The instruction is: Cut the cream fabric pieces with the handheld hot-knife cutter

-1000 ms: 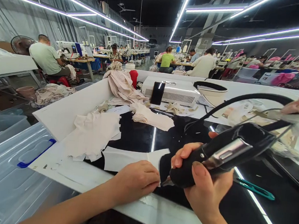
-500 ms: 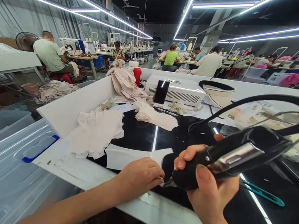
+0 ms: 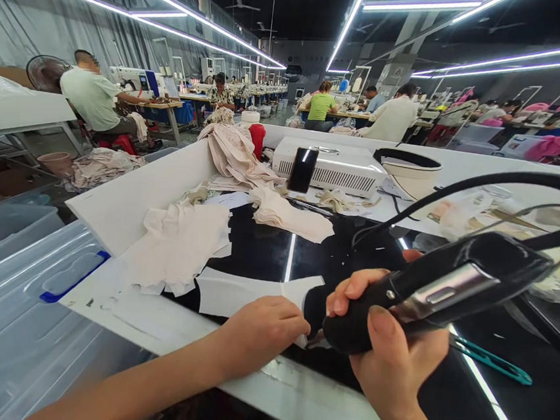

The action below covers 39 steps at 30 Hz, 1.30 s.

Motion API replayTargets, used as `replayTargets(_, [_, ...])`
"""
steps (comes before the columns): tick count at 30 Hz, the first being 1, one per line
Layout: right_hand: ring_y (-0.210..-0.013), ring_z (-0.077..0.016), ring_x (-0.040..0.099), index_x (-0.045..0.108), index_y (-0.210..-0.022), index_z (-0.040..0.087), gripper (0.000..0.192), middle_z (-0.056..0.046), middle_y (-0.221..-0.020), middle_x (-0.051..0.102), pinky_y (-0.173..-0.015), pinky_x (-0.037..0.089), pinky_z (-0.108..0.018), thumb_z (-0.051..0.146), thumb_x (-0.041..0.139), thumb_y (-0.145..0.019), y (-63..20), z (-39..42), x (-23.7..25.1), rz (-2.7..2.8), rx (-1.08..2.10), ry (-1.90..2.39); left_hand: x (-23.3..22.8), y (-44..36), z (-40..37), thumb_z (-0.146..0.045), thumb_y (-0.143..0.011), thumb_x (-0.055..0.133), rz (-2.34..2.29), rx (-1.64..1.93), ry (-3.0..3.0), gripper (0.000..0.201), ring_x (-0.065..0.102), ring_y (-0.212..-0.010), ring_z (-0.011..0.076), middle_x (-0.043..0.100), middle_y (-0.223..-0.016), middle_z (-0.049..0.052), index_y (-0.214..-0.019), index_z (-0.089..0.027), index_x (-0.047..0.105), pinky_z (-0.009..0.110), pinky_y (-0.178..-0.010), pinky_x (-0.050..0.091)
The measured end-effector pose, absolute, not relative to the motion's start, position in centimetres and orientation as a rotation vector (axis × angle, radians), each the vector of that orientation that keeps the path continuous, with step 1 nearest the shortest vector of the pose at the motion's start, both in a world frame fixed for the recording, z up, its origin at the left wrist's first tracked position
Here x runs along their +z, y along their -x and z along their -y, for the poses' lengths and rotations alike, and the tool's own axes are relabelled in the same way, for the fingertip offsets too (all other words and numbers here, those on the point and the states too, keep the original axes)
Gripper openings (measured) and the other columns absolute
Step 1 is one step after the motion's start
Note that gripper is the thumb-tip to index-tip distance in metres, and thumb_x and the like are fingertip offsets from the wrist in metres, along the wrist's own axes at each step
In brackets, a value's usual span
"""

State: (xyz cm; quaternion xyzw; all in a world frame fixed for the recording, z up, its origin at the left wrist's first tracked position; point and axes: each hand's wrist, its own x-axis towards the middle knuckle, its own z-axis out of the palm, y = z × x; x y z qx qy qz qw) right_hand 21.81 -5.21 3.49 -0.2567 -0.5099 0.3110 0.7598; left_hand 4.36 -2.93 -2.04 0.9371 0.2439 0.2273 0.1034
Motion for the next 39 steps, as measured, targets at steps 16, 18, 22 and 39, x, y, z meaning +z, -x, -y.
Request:
replayTargets(16, [-0.059, -0.0180, 0.065, 0.060, -0.138, 0.034, 0.053, 0.003, -0.084, 0.069, -0.053, 0.057, -0.035, 0.037, 0.086, -0.092, -21.8, 5.1, 3.8, 1.087, 0.650, 0.578, -2.3, -2.9, 2.5, -0.024, -0.113, 0.057, -0.478, 0.738, -3.018, 0.018, 0.072, -0.109, 0.0188, 0.075, -0.111, 0.009, -0.123, -0.013, 0.068, 0.031, -0.109, 0.057])
replayTargets(18, [-0.059, -0.0178, 0.065, 0.061, -0.137, 0.034, 0.052, 0.003, -0.084, 0.069, -0.052, 0.057, -0.034, 0.037, 0.086, -0.092, -21.7, 5.1, 3.8, 1.083, 0.649, 0.574, -2.2, -2.8, 2.5, -0.028, -0.114, 0.057, -0.464, 0.768, -3.038, 0.022, 0.072, -0.108, 0.0198, 0.074, -0.110, 0.009, -0.123, -0.011, 0.067, 0.031, -0.110, 0.057])
replayTargets(22, [-0.060, -0.0179, 0.064, 0.060, -0.138, 0.034, 0.052, 0.003, -0.084, 0.069, -0.052, 0.056, -0.034, 0.037, 0.086, -0.093, -21.6, 5.0, 3.8, 1.083, 0.648, 0.572, -1.9, -2.8, 2.7, -0.032, -0.116, 0.050, -0.451, 0.847, -3.092, 0.030, 0.071, -0.103, 0.0205, 0.074, -0.106, 0.009, -0.118, -0.009, 0.069, 0.031, -0.107, 0.057])
replayTargets(39, [-0.063, -0.0161, 0.065, 0.055, -0.140, 0.033, 0.052, 0.004, -0.087, 0.069, -0.056, 0.059, -0.032, 0.033, 0.083, -0.096, -21.5, 5.0, 3.5, 1.082, 0.671, 0.561, -2.1, -2.8, 3.0, -0.029, -0.118, 0.044, -0.504, 0.975, -3.180, 0.032, 0.071, -0.099, 0.0197, 0.072, -0.098, 0.008, -0.113, -0.009, 0.068, 0.030, -0.097, 0.062])
